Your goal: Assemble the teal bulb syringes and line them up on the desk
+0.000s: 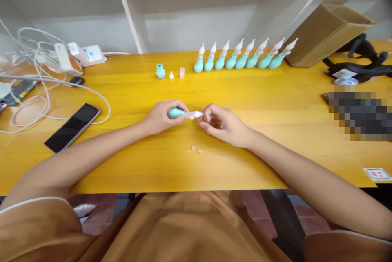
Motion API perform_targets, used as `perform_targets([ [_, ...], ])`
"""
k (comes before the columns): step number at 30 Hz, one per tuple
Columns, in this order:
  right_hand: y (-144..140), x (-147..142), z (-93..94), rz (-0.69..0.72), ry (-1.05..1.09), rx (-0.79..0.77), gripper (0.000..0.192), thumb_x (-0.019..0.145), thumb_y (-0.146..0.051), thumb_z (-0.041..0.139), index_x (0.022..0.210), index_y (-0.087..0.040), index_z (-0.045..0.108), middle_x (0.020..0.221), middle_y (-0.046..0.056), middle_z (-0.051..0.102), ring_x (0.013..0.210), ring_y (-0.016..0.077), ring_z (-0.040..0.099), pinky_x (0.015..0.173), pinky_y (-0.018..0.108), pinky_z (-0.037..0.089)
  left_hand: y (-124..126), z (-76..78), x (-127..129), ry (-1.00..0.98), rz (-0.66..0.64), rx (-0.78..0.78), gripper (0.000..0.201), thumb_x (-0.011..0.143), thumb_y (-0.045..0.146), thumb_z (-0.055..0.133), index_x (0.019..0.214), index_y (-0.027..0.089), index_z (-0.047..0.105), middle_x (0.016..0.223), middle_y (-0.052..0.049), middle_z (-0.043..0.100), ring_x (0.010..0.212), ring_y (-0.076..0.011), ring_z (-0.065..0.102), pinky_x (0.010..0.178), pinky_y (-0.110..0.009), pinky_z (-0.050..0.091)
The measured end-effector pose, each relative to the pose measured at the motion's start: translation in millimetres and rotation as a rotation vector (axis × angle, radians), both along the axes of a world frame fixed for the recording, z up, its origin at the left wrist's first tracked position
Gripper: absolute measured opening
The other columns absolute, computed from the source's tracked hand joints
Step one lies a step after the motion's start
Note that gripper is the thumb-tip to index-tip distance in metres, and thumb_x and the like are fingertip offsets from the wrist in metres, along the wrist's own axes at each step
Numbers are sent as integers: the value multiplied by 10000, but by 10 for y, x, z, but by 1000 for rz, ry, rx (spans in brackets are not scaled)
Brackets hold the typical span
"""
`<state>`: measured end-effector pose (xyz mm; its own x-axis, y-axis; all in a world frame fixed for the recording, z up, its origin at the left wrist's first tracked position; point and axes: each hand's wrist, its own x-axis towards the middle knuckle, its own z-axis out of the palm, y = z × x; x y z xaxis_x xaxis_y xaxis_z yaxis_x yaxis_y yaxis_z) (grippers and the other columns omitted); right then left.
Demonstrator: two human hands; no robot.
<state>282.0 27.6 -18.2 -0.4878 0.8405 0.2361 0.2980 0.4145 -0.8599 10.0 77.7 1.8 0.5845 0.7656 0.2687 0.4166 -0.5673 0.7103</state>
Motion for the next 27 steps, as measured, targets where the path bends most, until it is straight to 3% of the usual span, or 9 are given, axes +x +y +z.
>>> perform_targets([
  [7,-1,-12,-28,-14,8,-9,272,1020,-359,714,1130,-272,481,844,-28,652,592,117,542,522,244,419,-22,-23,-3,-7,-99,-42,194,933,387,726,1017,217,770,1009,-29,844,872,-182,761,845,-304,571],
  [12,-26,-33,21,19,6,23,247,990,-312,721,1137,-260,529,962,16,698,687,132,637,571,246,476,-23,-18,1,6,-138,-58,233,972,436,700,1034,220,762,1035,-39,837,913,-192,761,869,-313,564],
  [16,-34,-39,56,8,-4,27,235,962,-271,725,1117,-257,549,890,-5,669,653,127,606,570,245,473,-22,-33,-15,-1,-144,-60,322,963,484,718,1155,225,701,1100,-51,804,973,-204,748,909,-329,562],
  [21,-34,-32,51,-22,-4,80,208,958,-251,714,1102,-249,564,880,-11,658,627,110,569,543,233,450,-10,-92,-43,-45,-163,-6,477,869,300,726,1309,235,555,1201,-76,747,1050,-217,730,944,-351,559],
  [27,-27,-17,52,-42,-17,147,177,964,-233,707,1096,-247,589,862,-9,660,640,119,581,544,236,467,-24,-82,-39,19,-144,40,324,897,302,659,1190,238,535,1134,-57,708,920,-189,675,831,-325,537],
])
